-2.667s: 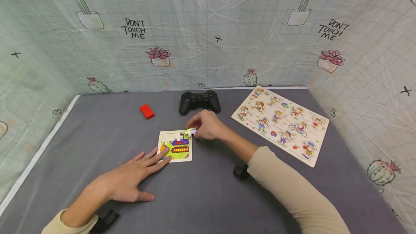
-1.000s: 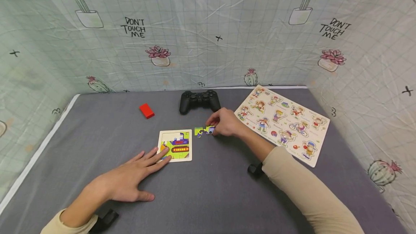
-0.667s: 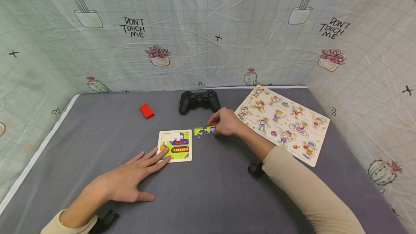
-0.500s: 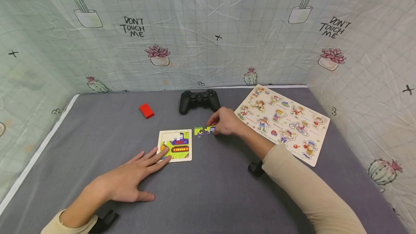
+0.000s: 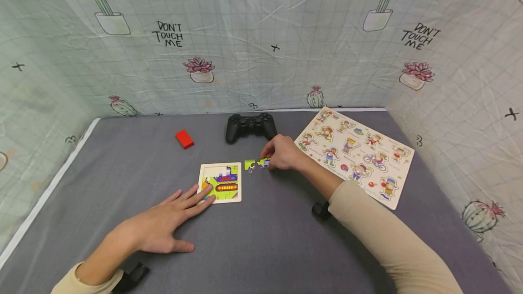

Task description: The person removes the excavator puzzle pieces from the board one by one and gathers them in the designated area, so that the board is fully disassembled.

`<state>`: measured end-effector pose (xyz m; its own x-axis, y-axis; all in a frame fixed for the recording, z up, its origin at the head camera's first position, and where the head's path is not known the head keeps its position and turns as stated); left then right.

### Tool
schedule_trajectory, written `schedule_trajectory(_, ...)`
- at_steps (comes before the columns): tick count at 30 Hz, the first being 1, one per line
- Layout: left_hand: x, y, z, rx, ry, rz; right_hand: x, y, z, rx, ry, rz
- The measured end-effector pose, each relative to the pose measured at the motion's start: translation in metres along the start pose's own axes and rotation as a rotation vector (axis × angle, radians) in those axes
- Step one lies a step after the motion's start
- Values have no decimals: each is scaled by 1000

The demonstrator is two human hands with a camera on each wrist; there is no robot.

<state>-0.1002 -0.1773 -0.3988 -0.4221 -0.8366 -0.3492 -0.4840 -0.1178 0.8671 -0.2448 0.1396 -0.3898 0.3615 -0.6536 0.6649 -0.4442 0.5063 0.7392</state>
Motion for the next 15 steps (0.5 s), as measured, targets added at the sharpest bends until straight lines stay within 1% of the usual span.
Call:
schedule_trajectory(8,0,1,0,-2,-3,-3,0,0,0,-6,3,-10)
schedule_trajectory(15,1,1,0,11,2,-9,1,-1,0,-13,10,-11)
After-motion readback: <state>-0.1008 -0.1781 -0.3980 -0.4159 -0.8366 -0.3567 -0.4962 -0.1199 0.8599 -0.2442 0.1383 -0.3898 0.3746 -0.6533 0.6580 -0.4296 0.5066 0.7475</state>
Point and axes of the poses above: each hand's wrist, its own z-axis towards the middle knuckle, its own y-axis out of the back of the hand, x = y × z, the point moved 2 cm from there along z, towards the middle knuckle, and after that the axes turned 10 degrees about y, right-handed, at the moved point
